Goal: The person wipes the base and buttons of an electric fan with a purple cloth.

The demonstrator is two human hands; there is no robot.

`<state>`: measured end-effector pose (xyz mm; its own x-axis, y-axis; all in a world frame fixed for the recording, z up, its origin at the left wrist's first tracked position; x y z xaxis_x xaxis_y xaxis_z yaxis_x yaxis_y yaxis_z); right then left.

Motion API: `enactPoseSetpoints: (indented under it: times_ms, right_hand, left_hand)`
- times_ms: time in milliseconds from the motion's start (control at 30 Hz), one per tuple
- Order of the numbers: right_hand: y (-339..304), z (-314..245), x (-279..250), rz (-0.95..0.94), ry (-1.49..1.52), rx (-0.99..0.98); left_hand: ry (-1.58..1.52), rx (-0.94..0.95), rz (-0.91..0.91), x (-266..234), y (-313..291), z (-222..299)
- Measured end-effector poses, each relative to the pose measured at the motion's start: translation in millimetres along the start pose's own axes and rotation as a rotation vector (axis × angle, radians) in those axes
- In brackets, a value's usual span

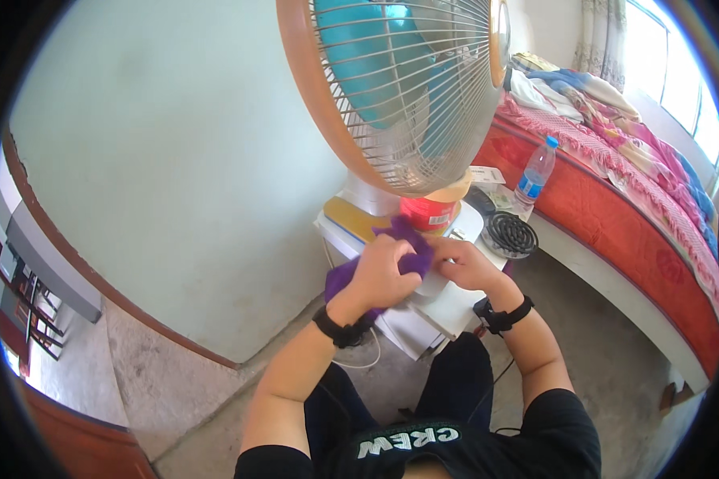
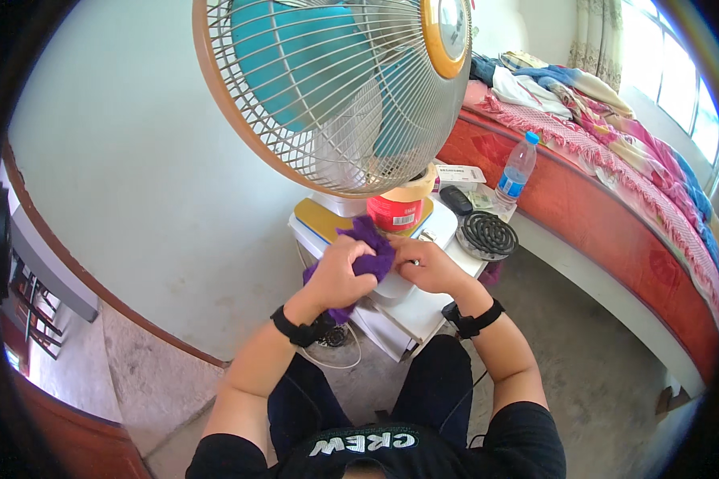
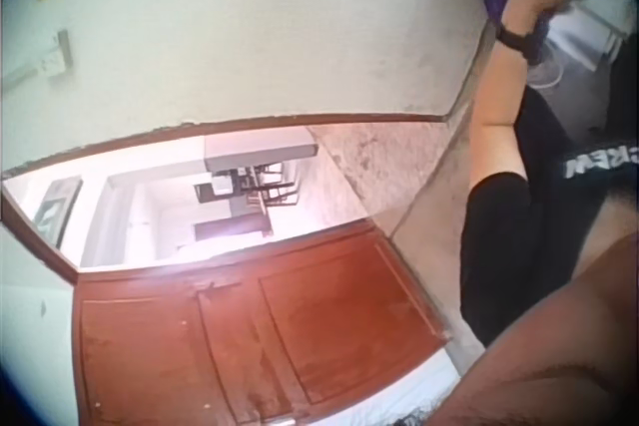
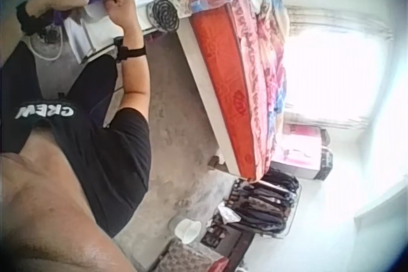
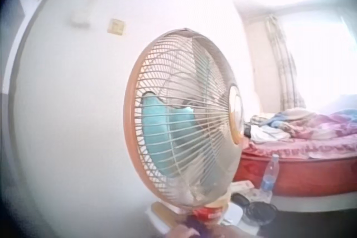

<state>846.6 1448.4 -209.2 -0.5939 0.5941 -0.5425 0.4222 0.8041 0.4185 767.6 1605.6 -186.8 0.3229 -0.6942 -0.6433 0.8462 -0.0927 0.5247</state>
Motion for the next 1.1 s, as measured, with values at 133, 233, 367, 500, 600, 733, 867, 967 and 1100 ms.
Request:
enactPoseSetpoints:
  times_ms: [133,233,367,500,600,733,867,967,1100]
  right_hand:
    - [-31,-30,-2,-0.038,0.003,-0.041]
    - [-51,-73,13,0.081,0.238,0.016]
    - [-37,-85,40,0.303,-0.241,-0.11]
    - [-12,-74,16,0.285,0.007,-0.091]
    - [21,-103,15,0.258,-0.411,-0.293]
    - [70,-62,47,0.092,-0.591,-0.35]
    - [104,-30,61,-0.098,-0.578,-0.095]
    - [110,-25,55,-0.169,-0.568,-0.034]
    - [112,-22,46,-0.159,-0.594,-0.063]
  left_hand:
    - [-0.998,-0.428,-0.013,21,-45,-9]
    - [-1.454,-0.554,0.109,21,-46,32]
    - [-1.297,-0.556,0.233,36,-47,45]
    - [-0.853,-0.355,0.207,2,-46,24]
    - [-0.35,-0.345,0.562,-37,-39,-32]
    - [0.03,-0.237,0.652,-46,-4,-85]
    - [0.069,-0.169,0.582,-40,16,-120]
    - [-0.01,-0.233,0.434,-40,15,-128]
    - [0.067,-0.021,0.585,-35,6,-115]
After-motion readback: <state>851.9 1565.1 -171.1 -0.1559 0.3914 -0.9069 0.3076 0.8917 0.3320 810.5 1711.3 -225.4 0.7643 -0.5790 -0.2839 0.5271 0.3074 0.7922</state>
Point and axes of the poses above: each hand's wrist, its own y-axis towards the middle knuckle, its own x-axis out of the palm, z = x × y, the point moved 5 cm from there along y, towards the middle knuckle, and after that the axes turned 1 degree about x, right-handed, at the moved point
